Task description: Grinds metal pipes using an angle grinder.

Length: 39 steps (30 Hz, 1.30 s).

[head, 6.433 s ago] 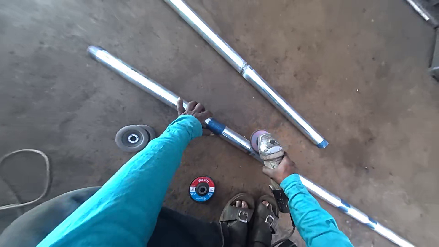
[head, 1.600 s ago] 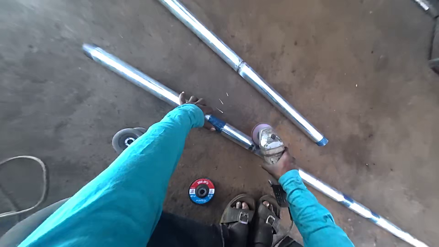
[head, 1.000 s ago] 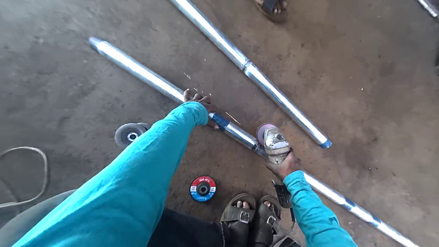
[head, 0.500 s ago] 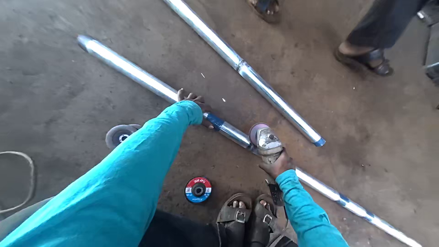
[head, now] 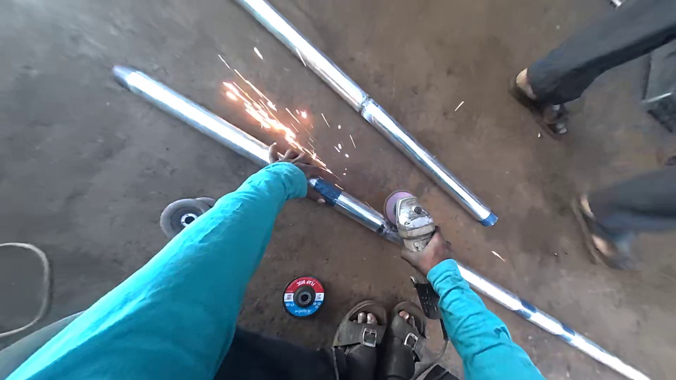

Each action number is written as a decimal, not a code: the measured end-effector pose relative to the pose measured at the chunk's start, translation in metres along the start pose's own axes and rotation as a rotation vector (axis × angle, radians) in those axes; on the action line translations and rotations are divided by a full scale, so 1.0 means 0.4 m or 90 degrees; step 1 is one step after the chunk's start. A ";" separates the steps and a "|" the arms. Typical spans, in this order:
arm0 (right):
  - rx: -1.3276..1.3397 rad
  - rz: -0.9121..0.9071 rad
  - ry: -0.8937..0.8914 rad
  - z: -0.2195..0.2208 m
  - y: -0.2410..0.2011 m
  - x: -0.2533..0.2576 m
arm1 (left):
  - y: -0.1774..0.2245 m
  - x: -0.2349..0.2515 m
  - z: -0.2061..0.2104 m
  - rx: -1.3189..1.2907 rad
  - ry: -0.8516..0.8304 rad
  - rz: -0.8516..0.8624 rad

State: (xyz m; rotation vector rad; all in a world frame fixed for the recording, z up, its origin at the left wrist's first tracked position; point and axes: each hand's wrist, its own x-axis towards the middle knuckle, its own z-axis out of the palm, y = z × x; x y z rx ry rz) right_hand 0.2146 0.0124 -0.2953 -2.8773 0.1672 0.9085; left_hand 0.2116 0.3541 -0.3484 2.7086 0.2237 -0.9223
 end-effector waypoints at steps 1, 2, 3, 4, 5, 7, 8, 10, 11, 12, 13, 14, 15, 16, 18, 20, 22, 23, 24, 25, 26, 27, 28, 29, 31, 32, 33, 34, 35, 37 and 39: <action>0.001 -0.003 -0.001 0.001 0.003 -0.003 | 0.001 -0.005 0.000 -0.012 0.005 -0.001; 0.000 -0.004 0.001 0.003 0.007 -0.004 | 0.001 -0.006 0.003 -0.012 0.013 -0.005; 0.001 0.000 0.001 0.003 0.007 -0.005 | 0.000 -0.005 0.005 -0.010 0.015 -0.006; -0.001 0.007 -0.001 0.001 0.004 -0.005 | -0.002 -0.003 0.009 -0.009 0.020 -0.002; -0.002 0.013 -0.005 -0.001 0.000 -0.007 | -0.006 0.000 0.015 -0.012 0.026 0.000; -0.005 0.007 -0.003 0.000 -0.004 -0.012 | -0.017 0.010 0.029 -0.009 0.035 0.004; -0.013 0.002 -0.007 -0.001 -0.005 -0.017 | -0.016 0.007 0.032 -0.016 0.047 0.005; -0.021 0.001 -0.019 -0.005 -0.010 -0.023 | -0.006 -0.008 0.018 -0.011 0.044 0.004; -0.015 0.001 -0.020 -0.004 -0.011 -0.022 | -0.003 -0.014 0.016 -0.010 0.046 0.005; -0.009 0.003 -0.016 -0.004 -0.013 -0.018 | -0.002 -0.017 0.017 -0.008 0.045 0.007; -0.003 0.003 -0.010 -0.001 -0.013 -0.010 | -0.004 -0.014 0.020 -0.007 0.046 0.008; -0.001 0.003 -0.008 0.000 -0.013 -0.005 | -0.006 -0.010 0.025 0.001 0.042 0.007; 0.000 -0.001 -0.007 0.001 -0.011 -0.004 | -0.008 -0.008 0.029 0.003 0.042 0.005; -0.010 -0.005 -0.011 -0.002 -0.010 -0.009 | -0.009 -0.005 0.032 0.003 0.044 0.002; -0.028 -0.012 -0.024 -0.005 -0.008 -0.025 | -0.008 -0.007 0.026 -0.001 0.047 -0.003; -0.024 -0.012 -0.028 -0.001 -0.007 -0.033 | -0.004 -0.007 0.017 -0.004 0.036 -0.004; -0.012 -0.010 -0.014 0.001 -0.015 -0.022 | -0.001 -0.008 0.010 -0.004 0.031 -0.003; -0.003 -0.009 -0.006 0.003 -0.016 -0.013 | 0.000 -0.011 0.010 -0.007 0.031 -0.003; -0.004 -0.004 -0.006 0.002 -0.016 -0.008 | -0.001 -0.012 0.017 -0.003 0.034 0.001; -0.009 0.000 -0.008 -0.001 -0.014 -0.006 | -0.001 -0.010 0.020 0.004 0.040 0.003; -0.014 -0.001 -0.010 -0.006 -0.011 -0.006 | -0.001 -0.007 0.018 0.007 0.042 0.000; -0.016 -0.004 -0.015 -0.010 -0.008 -0.012 | 0.000 -0.004 0.012 0.009 0.037 -0.006; -0.017 -0.008 -0.020 -0.013 -0.005 -0.020 | 0.001 -0.003 0.006 0.001 0.025 -0.012; -0.017 -0.010 -0.022 -0.011 0.000 -0.025 | 0.003 -0.001 0.000 0.001 0.005 -0.021; -0.009 -0.003 -0.020 -0.010 0.001 -0.025 | 0.003 0.012 -0.005 0.012 -0.012 -0.021; -0.005 0.000 -0.018 -0.011 -0.002 -0.021 | 0.002 0.015 -0.004 0.009 -0.009 -0.015; -0.004 -0.002 -0.017 -0.012 -0.005 -0.019 | 0.001 0.014 -0.001 0.004 -0.004 -0.011; -0.006 -0.006 -0.017 -0.012 -0.007 -0.020 | 0.002 0.012 0.001 0.005 -0.002 -0.012; -0.006 -0.011 -0.018 -0.011 -0.009 -0.023 | 0.002 0.012 0.004 0.005 -0.002 -0.012; -0.014 -0.014 -0.023 -0.011 -0.017 -0.029 | 0.004 0.015 -0.006 0.011 -0.006 -0.019; -0.016 -0.002 -0.021 -0.009 -0.022 -0.026 | 0.011 0.014 -0.019 0.010 -0.025 -0.028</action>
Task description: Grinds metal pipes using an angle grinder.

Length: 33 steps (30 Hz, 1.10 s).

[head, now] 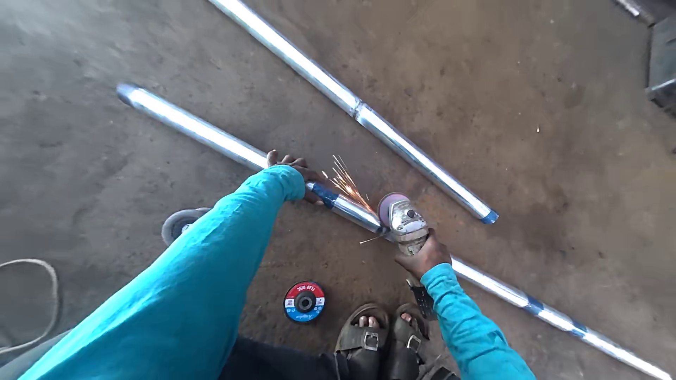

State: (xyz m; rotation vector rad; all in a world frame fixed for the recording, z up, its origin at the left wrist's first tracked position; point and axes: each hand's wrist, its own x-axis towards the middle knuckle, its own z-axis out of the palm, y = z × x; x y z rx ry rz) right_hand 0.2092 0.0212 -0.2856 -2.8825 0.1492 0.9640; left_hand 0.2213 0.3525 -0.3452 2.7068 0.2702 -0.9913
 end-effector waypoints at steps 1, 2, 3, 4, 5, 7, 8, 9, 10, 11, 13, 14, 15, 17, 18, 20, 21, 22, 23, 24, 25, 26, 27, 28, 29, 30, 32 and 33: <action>0.003 0.007 0.003 -0.003 -0.002 0.003 | 0.002 -0.004 -0.005 0.000 -0.010 0.004; 0.004 0.010 0.006 -0.005 -0.001 0.007 | 0.004 -0.007 -0.007 0.001 -0.011 0.008; 0.008 0.008 0.012 -0.004 0.004 0.010 | 0.002 -0.005 -0.003 0.009 -0.008 0.010; 0.012 0.005 0.012 -0.004 0.008 0.011 | -0.001 0.000 0.001 0.010 -0.002 0.015; 0.014 0.001 0.008 -0.005 0.011 0.008 | -0.005 0.005 0.001 0.011 -0.004 0.017; 0.013 -0.007 0.003 -0.001 0.015 0.001 | -0.005 0.010 -0.004 0.018 -0.009 0.014; 0.017 -0.008 0.005 0.001 0.015 0.001 | 0.000 0.012 -0.008 0.026 -0.012 0.007; 0.019 -0.003 0.007 0.000 0.011 0.002 | 0.003 0.014 -0.008 0.028 -0.012 0.004; 0.019 0.001 0.010 0.000 0.007 0.006 | 0.003 0.016 -0.005 0.028 -0.008 0.004; 0.021 0.003 0.014 -0.001 0.004 0.010 | -0.001 0.018 0.002 0.029 -0.002 0.005; 0.023 0.006 0.013 -0.004 0.000 0.013 | -0.007 0.019 0.010 0.031 0.000 0.011; 0.026 0.004 0.010 -0.006 0.001 0.009 | -0.011 0.019 0.010 0.032 0.003 0.012; 0.030 0.000 0.007 -0.006 0.005 0.005 | -0.014 0.017 0.009 0.024 0.007 0.017; 0.040 -0.002 -0.019 -0.008 0.010 -0.009 | -0.011 0.007 -0.005 0.025 0.004 0.027; 0.040 0.005 -0.039 -0.015 0.008 -0.014 | -0.006 0.009 -0.012 0.027 0.003 0.035; 0.046 0.017 -0.055 -0.028 0.003 -0.017 | 0.001 0.015 -0.007 0.036 0.010 0.046; 0.051 0.019 -0.054 -0.030 -0.002 -0.013 | -0.012 0.028 0.011 0.049 0.031 0.054; 0.051 0.019 -0.056 -0.031 -0.007 -0.011 | -0.023 0.035 0.023 0.058 0.041 0.055; 0.045 0.018 -0.063 -0.033 -0.010 -0.010 | -0.026 0.034 0.026 0.060 0.039 0.051; 0.036 0.014 -0.073 -0.034 -0.009 -0.009 | -0.026 0.031 0.022 0.060 0.034 0.045; 0.020 0.007 -0.084 -0.033 -0.006 -0.009 | -0.022 0.028 0.016 0.056 0.024 0.042; 0.003 0.002 -0.094 -0.030 -0.002 -0.009 | -0.020 0.028 0.011 0.055 0.017 0.035; -0.008 0.001 -0.102 -0.026 0.001 -0.010 | -0.015 0.026 0.004 0.057 0.005 0.029; -0.010 0.005 -0.103 -0.025 0.001 -0.012 | -0.008 0.022 -0.002 0.057 -0.005 0.028; -0.004 0.012 -0.098 -0.027 -0.002 -0.012 | -0.009 0.026 0.006 0.045 0.008 0.035; 0.004 0.019 -0.088 -0.032 -0.008 -0.011 | -0.025 0.045 0.033 0.030 0.051 0.050; 0.009 0.028 -0.070 -0.035 -0.014 -0.010 | -0.059 0.081 0.091 -0.020 0.125 0.072; 0.003 0.026 -0.060 -0.034 -0.011 -0.005 | -0.054 0.076 0.082 -0.027 0.099 0.057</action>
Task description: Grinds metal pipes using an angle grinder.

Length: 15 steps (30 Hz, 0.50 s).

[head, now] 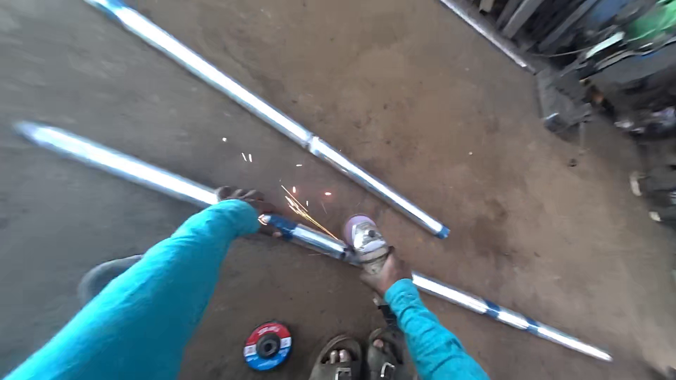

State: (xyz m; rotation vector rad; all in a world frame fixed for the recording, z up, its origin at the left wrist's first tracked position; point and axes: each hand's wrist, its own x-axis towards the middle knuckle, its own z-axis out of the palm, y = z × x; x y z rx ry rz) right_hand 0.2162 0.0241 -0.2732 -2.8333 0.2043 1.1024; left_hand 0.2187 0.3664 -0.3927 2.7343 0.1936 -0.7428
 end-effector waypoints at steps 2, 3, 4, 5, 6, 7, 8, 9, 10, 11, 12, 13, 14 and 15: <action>-0.014 0.001 0.007 -0.005 0.005 0.004 | 0.025 -0.024 -0.051 -0.004 -0.065 -0.018; -0.019 -0.001 0.011 -0.006 0.010 0.008 | 0.030 -0.028 -0.065 -0.002 -0.076 -0.014; -0.022 -0.005 0.013 -0.005 0.016 0.012 | 0.032 -0.029 -0.070 0.011 -0.087 -0.015; -0.023 -0.009 0.013 -0.004 0.019 0.017 | 0.041 -0.036 -0.080 0.021 -0.101 -0.020; -0.024 -0.013 0.012 -0.005 0.018 0.020 | 0.052 -0.042 -0.091 0.029 -0.112 -0.029; -0.023 -0.019 0.008 -0.005 0.015 0.021 | 0.057 -0.043 -0.096 0.034 -0.119 -0.036; -0.019 -0.025 0.005 -0.002 0.013 0.020 | 0.058 -0.044 -0.095 0.035 -0.118 -0.039; -0.016 -0.027 0.005 0.001 0.009 0.019 | 0.056 -0.045 -0.092 0.029 -0.118 -0.039; -0.012 -0.026 0.010 0.004 0.007 0.020 | 0.053 -0.044 -0.089 0.028 -0.115 -0.036; -0.010 -0.023 0.019 0.007 0.008 0.023 | 0.050 -0.043 -0.084 0.025 -0.109 -0.031; -0.008 -0.019 0.029 0.008 0.010 0.030 | 0.048 -0.042 -0.080 0.019 -0.100 -0.027; -0.006 -0.018 0.036 0.008 0.013 0.039 | 0.047 -0.041 -0.079 0.015 -0.092 -0.025; -0.003 -0.016 0.037 0.006 0.016 0.045 | 0.053 -0.046 -0.087 0.017 -0.101 -0.030; 0.000 -0.017 0.038 0.004 0.019 0.051 | 0.070 -0.058 -0.112 0.024 -0.130 -0.040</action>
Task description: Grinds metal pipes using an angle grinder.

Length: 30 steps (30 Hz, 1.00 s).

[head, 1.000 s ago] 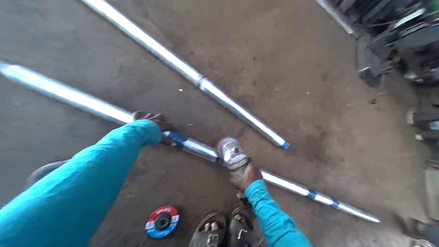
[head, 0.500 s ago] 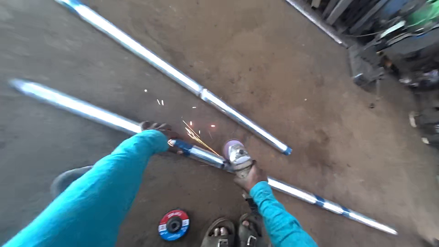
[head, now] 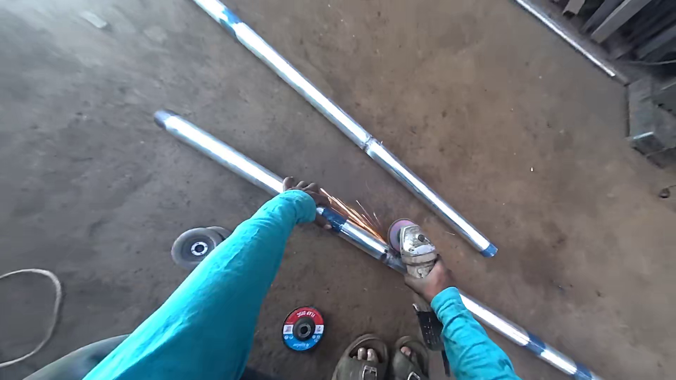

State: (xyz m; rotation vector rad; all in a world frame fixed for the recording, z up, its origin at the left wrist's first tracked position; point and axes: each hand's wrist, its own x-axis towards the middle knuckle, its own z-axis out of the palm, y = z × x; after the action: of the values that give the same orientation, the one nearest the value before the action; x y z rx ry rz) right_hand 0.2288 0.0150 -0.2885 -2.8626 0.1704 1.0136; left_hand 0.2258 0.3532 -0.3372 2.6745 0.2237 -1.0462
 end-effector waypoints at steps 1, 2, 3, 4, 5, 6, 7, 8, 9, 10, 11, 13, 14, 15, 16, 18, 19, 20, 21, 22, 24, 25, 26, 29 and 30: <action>0.006 -0.001 0.000 -0.002 0.000 0.004 | 0.022 -0.025 -0.033 0.005 -0.046 -0.015; 0.010 -0.001 0.002 -0.002 0.003 0.007 | 0.033 -0.037 -0.048 0.009 -0.069 -0.025; 0.013 -0.002 0.006 0.002 0.009 0.011 | 0.028 -0.034 -0.036 0.004 -0.056 -0.022; 0.016 -0.005 0.012 0.004 0.014 0.019 | 0.012 -0.015 -0.011 -0.003 -0.015 -0.009; 0.023 -0.011 0.018 0.005 0.014 0.024 | -0.002 0.001 0.006 -0.008 0.014 0.002; 0.029 -0.020 0.019 0.004 0.013 0.025 | -0.009 0.009 0.014 -0.011 0.028 0.006; 0.032 -0.028 0.015 0.003 0.011 0.021 | -0.014 0.013 0.019 -0.015 0.033 0.008; 0.031 -0.036 0.010 0.003 0.009 0.014 | -0.019 0.019 0.024 -0.015 0.034 0.006; 0.026 -0.042 0.003 0.002 0.005 0.005 | -0.023 0.023 0.026 -0.017 0.037 0.009; 0.017 -0.045 -0.003 0.001 -0.002 -0.004 | -0.027 0.026 0.028 -0.017 0.042 0.014; 0.009 -0.044 -0.004 0.002 -0.009 -0.012 | -0.028 0.026 0.027 -0.016 0.042 0.017; 0.009 -0.036 0.011 0.008 -0.012 -0.010 | -0.021 0.020 0.025 -0.022 0.033 0.016; 0.009 -0.033 0.020 0.011 -0.010 -0.003 | -0.020 0.017 0.022 -0.022 0.032 0.019; 0.007 -0.032 0.027 0.013 -0.003 0.003 | -0.021 0.019 0.026 -0.020 0.041 0.022; 0.005 -0.033 0.029 0.014 0.004 0.006 | -0.024 0.023 0.031 -0.017 0.047 0.024; -0.005 -0.033 0.014 0.005 0.009 -0.005 | -0.028 0.030 0.030 -0.015 0.043 0.022; -0.011 -0.032 0.009 0.002 0.011 -0.013 | -0.026 0.032 0.026 -0.014 0.035 0.022; -0.016 -0.032 0.010 0.002 0.012 -0.016 | -0.022 0.031 0.017 -0.003 0.020 0.016; -0.018 -0.031 0.015 0.006 0.014 -0.015 | -0.015 0.025 0.005 0.004 0.002 0.010; -0.015 -0.029 0.022 0.009 0.012 -0.012 | -0.012 0.025 0.000 0.003 -0.007 0.007; -0.008 -0.020 0.035 0.014 0.004 -0.004 | -0.014 0.031 0.002 0.008 -0.007 0.005; -0.009 -0.016 0.039 0.016 0.003 -0.003 | -0.009 0.029 0.002 0.016 -0.012 0.006; -0.009 -0.018 0.043 0.016 0.003 -0.001 | 0.000 0.021 -0.006 0.014 -0.025 0.004; -0.008 -0.029 0.030 0.007 0.009 -0.005 | 0.013 0.012 -0.034 0.013 -0.059 0.001; -0.013 -0.026 0.024 0.005 0.011 -0.006 | -0.004 0.032 -0.018 0.016 -0.040 0.005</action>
State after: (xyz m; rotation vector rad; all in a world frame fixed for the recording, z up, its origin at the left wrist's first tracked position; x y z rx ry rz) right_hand 0.2251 0.0112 -0.2887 -2.8918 0.1044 0.9590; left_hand 0.2396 0.3576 -0.3412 2.6583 0.1876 -1.1356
